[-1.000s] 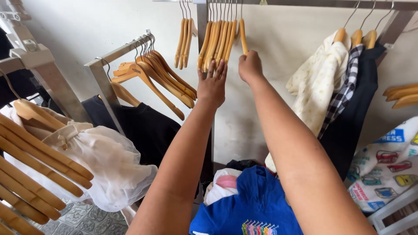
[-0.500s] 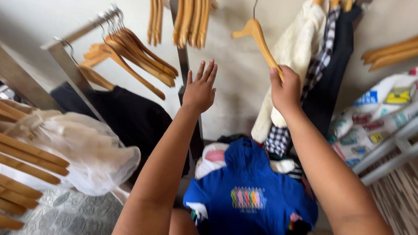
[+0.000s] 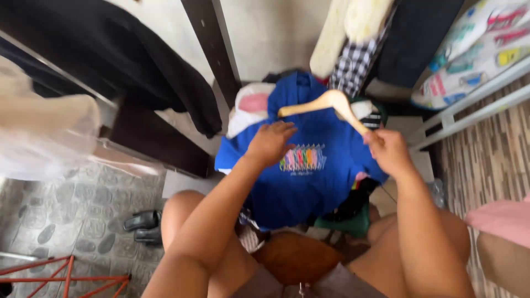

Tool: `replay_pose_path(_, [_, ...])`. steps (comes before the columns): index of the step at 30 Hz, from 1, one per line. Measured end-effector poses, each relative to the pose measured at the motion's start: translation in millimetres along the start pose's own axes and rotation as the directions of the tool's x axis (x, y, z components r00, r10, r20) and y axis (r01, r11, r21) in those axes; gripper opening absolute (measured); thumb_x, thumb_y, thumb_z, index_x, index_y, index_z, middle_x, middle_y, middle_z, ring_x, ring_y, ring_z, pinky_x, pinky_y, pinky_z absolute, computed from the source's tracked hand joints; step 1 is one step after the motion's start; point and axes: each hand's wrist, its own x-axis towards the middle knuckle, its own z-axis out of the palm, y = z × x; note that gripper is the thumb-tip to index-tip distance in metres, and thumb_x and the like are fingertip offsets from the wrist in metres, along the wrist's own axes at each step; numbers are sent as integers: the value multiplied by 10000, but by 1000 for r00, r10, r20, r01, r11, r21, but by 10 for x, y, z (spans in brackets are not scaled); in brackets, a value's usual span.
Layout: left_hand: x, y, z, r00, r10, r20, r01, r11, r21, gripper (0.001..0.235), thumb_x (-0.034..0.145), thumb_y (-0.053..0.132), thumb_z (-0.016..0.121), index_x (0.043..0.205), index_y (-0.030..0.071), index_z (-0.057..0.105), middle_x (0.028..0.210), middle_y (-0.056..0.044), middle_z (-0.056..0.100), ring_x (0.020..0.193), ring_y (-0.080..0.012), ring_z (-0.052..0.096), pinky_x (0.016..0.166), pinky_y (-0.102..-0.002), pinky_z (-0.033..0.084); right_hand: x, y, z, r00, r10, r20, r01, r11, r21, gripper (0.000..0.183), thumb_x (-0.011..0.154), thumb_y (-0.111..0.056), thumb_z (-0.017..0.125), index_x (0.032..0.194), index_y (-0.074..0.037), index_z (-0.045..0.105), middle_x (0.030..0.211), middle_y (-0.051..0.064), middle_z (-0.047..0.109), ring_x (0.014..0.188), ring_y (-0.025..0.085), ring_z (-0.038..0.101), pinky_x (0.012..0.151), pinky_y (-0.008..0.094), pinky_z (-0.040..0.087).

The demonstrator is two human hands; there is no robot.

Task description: The person folds a cream-colored baby garment and places it on a wooden hanger, then hangs it on a rack. They then fold a blue t-shirt and place it on a wooden hanger.

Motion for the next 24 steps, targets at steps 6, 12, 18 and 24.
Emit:
replay_pose_path(6, [58,-75,104,969,-136,204,122,989,77,433,1012,428,575,1411,260,588,1416,-2,585,1270,-232,575,908,-465,519,12,57,-216,999,16,-30,-21,985,-170,348,1024,-158,668,1342,-19,701,1139,294,707,1046,485,663,822,530,526])
replay_pose_path(12, [191,-171,385,977,-200,73,190,975,117,412,966,384,653,1349,234,618,1294,-11,603,1173,-243,613,877,-476,507,208,645,-317,971,106,-214,-136,982,-134,200,1053,-261,736,1247,-259,785,947,92,741,780,206,680,588,338,497])
replay_pose_path(18, [299,-209,119,897,-437,-65,442,888,126,431,910,442,733,1206,141,642,1178,-71,615,1087,-281,620,867,-475,504,238,173,-524,980,151,-126,-149,988,25,225,1047,-188,704,1263,-229,754,793,131,673,591,180,612,549,280,551])
replay_pose_path(24, [377,-434,310,888,-461,2,455,878,150,216,915,349,725,1023,171,669,1028,-24,637,1002,-261,618,848,-465,471,339,67,-376,988,138,-65,-123,973,198,186,1085,-161,656,1221,-61,734,701,83,583,669,101,521,608,262,564])
